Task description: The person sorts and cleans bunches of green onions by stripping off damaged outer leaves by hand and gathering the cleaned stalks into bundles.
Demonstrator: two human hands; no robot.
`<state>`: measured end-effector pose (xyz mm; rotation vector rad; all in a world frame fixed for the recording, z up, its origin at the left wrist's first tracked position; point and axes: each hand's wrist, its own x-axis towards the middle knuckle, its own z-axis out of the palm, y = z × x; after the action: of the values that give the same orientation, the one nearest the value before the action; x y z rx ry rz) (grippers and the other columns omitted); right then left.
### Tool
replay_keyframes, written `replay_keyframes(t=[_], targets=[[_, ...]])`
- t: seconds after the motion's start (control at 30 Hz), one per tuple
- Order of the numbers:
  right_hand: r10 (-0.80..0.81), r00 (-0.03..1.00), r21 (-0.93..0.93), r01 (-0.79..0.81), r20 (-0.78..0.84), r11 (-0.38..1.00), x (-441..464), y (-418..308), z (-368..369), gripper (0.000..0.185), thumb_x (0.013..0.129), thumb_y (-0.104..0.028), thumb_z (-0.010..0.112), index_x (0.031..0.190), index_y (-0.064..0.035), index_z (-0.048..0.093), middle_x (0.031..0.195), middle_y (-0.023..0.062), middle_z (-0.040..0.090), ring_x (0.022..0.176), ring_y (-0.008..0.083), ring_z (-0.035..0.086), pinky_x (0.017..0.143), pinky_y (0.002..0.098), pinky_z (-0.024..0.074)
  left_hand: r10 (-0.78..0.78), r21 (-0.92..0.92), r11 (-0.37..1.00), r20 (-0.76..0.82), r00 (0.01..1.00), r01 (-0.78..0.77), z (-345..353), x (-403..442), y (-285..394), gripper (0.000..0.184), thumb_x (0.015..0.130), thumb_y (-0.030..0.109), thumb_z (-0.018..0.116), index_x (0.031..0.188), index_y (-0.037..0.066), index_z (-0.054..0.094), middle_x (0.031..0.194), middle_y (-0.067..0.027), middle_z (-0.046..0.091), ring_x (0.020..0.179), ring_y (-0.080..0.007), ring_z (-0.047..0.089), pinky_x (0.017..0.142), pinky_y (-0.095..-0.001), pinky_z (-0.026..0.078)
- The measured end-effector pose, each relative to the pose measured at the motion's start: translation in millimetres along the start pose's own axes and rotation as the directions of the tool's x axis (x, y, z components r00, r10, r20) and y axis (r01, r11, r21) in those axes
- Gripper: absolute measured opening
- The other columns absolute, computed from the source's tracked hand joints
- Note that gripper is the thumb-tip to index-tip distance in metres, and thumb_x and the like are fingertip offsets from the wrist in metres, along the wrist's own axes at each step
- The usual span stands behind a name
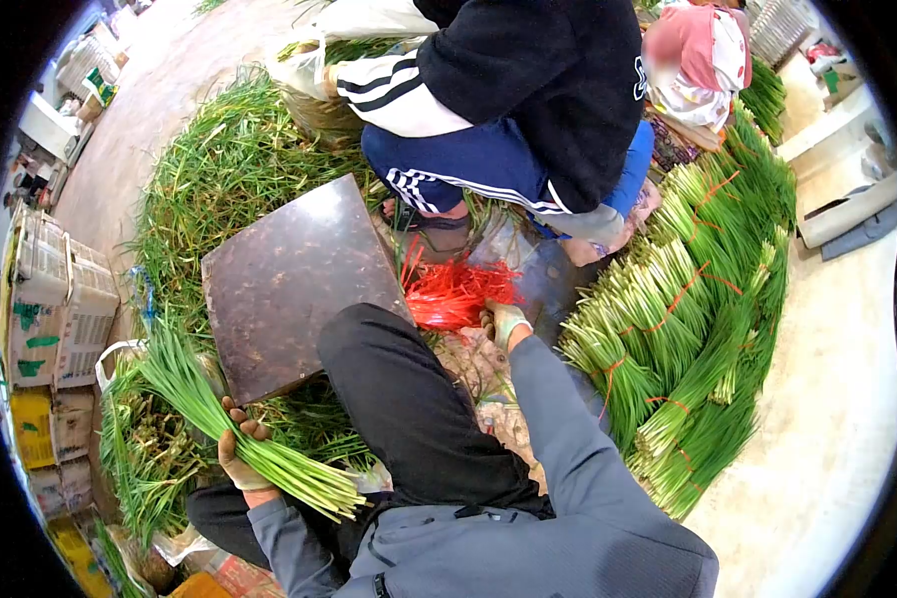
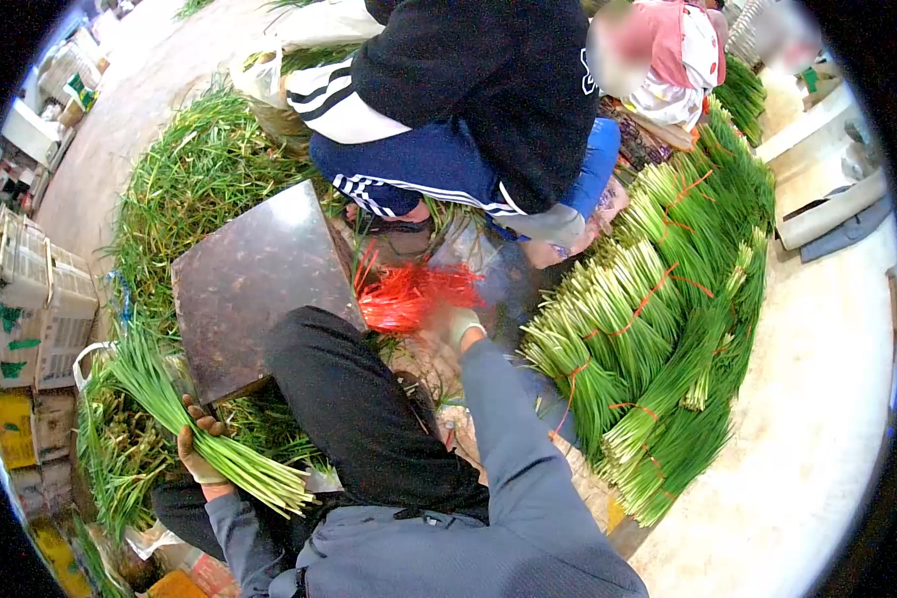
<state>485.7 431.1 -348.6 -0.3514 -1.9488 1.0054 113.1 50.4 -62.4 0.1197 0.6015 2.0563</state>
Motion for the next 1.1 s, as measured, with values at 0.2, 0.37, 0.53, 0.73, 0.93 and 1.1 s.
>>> replay_keyframes(t=[0.2, 0.37, 0.53, 0.73, 0.93, 1.1], targets=[[0.946, 0.219, 0.722, -0.610, -0.241, 0.325, -19, -48, -36, 0.016, 0.098, -0.024, 0.063, 0.088, -0.0137, 0.055, 0.071, 0.0023, 0.055, 0.052, 0.0122, 0.046, 0.041, 0.0250, 0.0361, 0.023, 0.015, 1.000, -0.062, 0.998, -0.022, 0, -2, -3, 0.065, 0.089, 0.011, 0.066, 0.148, 0.008, 0.039, 0.119, -0.0034, 0.063, 0.092, -0.0151, 0.060, 0.079, -0.0312, 0.049], [0.761, -0.081, 0.739, -0.326, -0.643, 0.590, 12, -146, -122, 0.011, 0.095, -0.022, 0.065, 0.095, -0.0110, 0.063, 0.069, -0.0009, 0.057, 0.050, 0.0096, 0.047, 0.043, 0.0258, 0.0381, 0.109, 0.029, 0.994, -0.024, 0.994, -0.108, 18, -7, 5, 0.065, 0.088, 0.012, 0.068, 0.147, 0.008, 0.041, 0.116, -0.0028, 0.063, 0.089, -0.0141, 0.059, 0.077, -0.0298, 0.048], [0.496, 0.476, 0.091, -0.649, -0.726, 0.755, 95, -207, -160, 0.014, 0.093, -0.015, 0.068, 0.101, -0.0038, 0.072, 0.094, 0.0040, 0.071, 0.080, 0.0166, 0.065, 0.071, 0.0278, 0.0527, 0.197, -0.006, 0.980, -0.023, 0.980, -0.197, 14, -10, 19, 0.064, 0.088, 0.012, 0.069, 0.145, 0.006, 0.042, 0.109, -0.0026, 0.063, 0.086, -0.0151, 0.059, 0.074, -0.0334, 0.052], [0.072, 0.994, -0.554, -0.017, 0.077, 0.832, 277, -313, -6, 0.013, 0.087, -0.014, 0.069, 0.097, -0.0063, 0.072, 0.090, 0.0134, 0.069, 0.083, 0.0321, 0.066, 0.076, 0.0364, 0.0521, 0.192, -0.098, 0.975, -0.059, 0.980, -0.198, 16, -19, 34, 0.058, 0.087, 0.008, 0.067, 0.141, 0.006, 0.046, 0.097, -0.0011, 0.058, 0.083, -0.0175, 0.059, 0.076, -0.0359, 0.053], [0.327, 0.731, -0.668, 0.231, 0.599, 0.707, 284, -250, 218, 0.016, 0.087, -0.021, 0.063, 0.094, -0.0114, 0.073, 0.095, 0.0147, 0.070, 0.092, 0.0348, 0.067, 0.082, 0.0437, 0.0539, 0.332, -0.021, 0.942, -0.090, 0.939, -0.335, -2, -35, 51, 0.064, 0.084, 0.009, 0.072, 0.142, 0.001, 0.045, 0.100, -0.0061, 0.066, 0.084, -0.0206, 0.064, 0.077, -0.0386, 0.054], [0.367, 0.808, -0.559, -0.056, 0.462, 0.827, 244, -274, 268, 0.054, 0.083, -0.024, 0.071, 0.131, -0.0047, 0.057, 0.121, 0.0231, 0.063, 0.108, 0.0385, 0.063, 0.094, 0.0417, 0.0516, 0.363, 0.156, 0.930, -0.237, 0.901, -0.334, 0, -42, 67, 0.063, 0.078, 0.007, 0.075, 0.135, -0.002, 0.049, 0.091, -0.0068, 0.063, 0.075, -0.0229, 0.064, 0.071, -0.0376, 0.054]])
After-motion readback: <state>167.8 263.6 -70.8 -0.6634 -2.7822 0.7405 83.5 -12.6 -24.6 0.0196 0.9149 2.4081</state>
